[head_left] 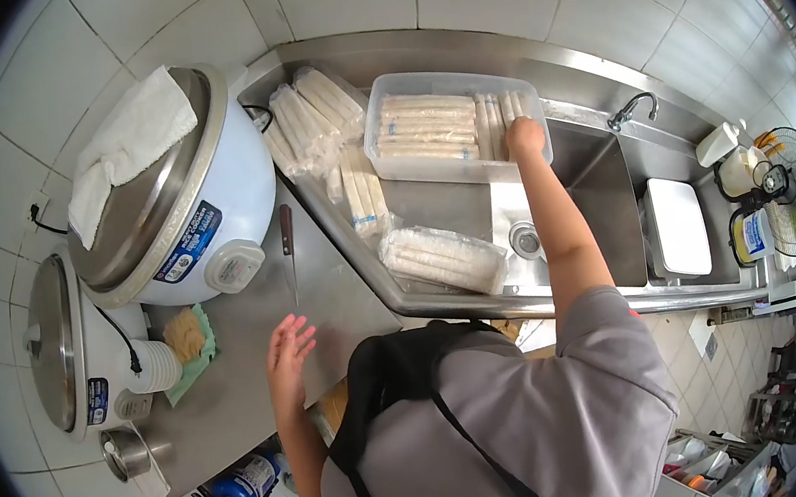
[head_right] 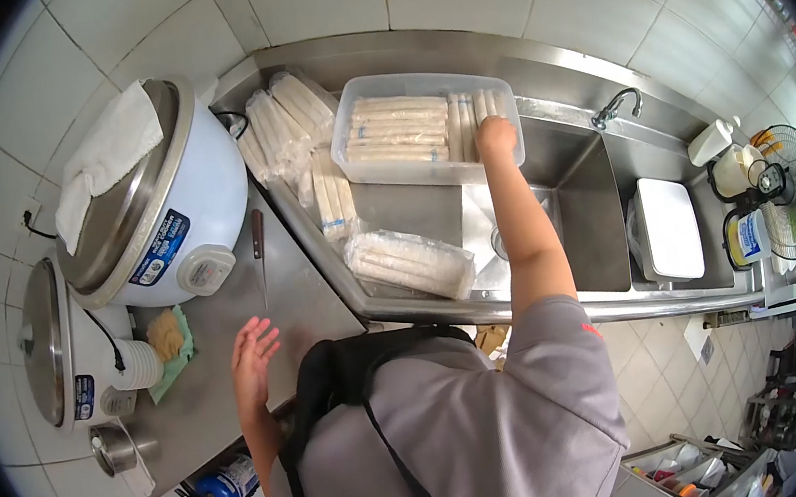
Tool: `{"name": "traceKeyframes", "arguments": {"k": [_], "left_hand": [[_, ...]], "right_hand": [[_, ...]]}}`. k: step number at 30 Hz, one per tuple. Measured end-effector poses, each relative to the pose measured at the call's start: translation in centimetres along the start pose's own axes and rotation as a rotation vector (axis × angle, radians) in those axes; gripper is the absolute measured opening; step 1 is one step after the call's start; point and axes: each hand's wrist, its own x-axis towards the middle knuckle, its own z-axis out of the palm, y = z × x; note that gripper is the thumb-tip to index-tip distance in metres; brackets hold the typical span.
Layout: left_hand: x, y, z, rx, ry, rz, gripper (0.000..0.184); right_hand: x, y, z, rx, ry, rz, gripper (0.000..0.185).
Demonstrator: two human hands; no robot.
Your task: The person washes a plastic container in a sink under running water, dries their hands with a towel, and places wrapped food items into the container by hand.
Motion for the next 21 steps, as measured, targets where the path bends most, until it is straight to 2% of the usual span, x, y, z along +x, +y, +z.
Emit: {"name": "traceKeyframes", "arguments": {"k": [4, 7, 10, 13, 16, 17, 20, 21], "left_hand": [[-0.7, -0.7, -1.4, 0.009, 0.045, 0.000, 0.036], [-1.0, -0.3, -1.5, 0.035, 0.079, -0.005, 0.036], [-1.2, -0.5, -1.4, 0.037, 0.086, -0.014, 0.035], [-1.5, -0.1, -0.3, 0.140, 0.119, -0.012, 0.034], [-1.2, -0.8, -0.3, 0.145, 0.104, -0.053, 0.036], [-1.0, -0.9, 0.0, 0.136, 0.101, -0.056, 0.036], [-0.7, -0.8, 0.6, 0.133, 0.084, -0.078, 0.035], [-0.4, -0.9, 0.8, 0.134, 0.078, -0.079, 0.034]], "right_hand": [[-1.3, -1.1, -2.5, -0.208, -0.102, -0.035, 0.024], [-2.2, -1.1, -1.6, -0.189, 0.129, -0.154, 0.025], [-1.4, 0.4, 1.4, -0.149, 0.200, -0.262, 0.028], [-0.8, 0.4, 0.7, -0.181, 0.016, -0.239, 0.028], [1.2, 1.2, -1.7, -0.082, -0.102, -0.333, 0.024], [3.4, 2.2, -1.7, -0.157, -0.238, -0.571, 0.015], [3.4, 2.6, -4.0, 0.251, -1.092, -0.328, 0.018], [2.1, 2.3, -3.3, 0.141, -0.980, -0.331, 0.010]]}}
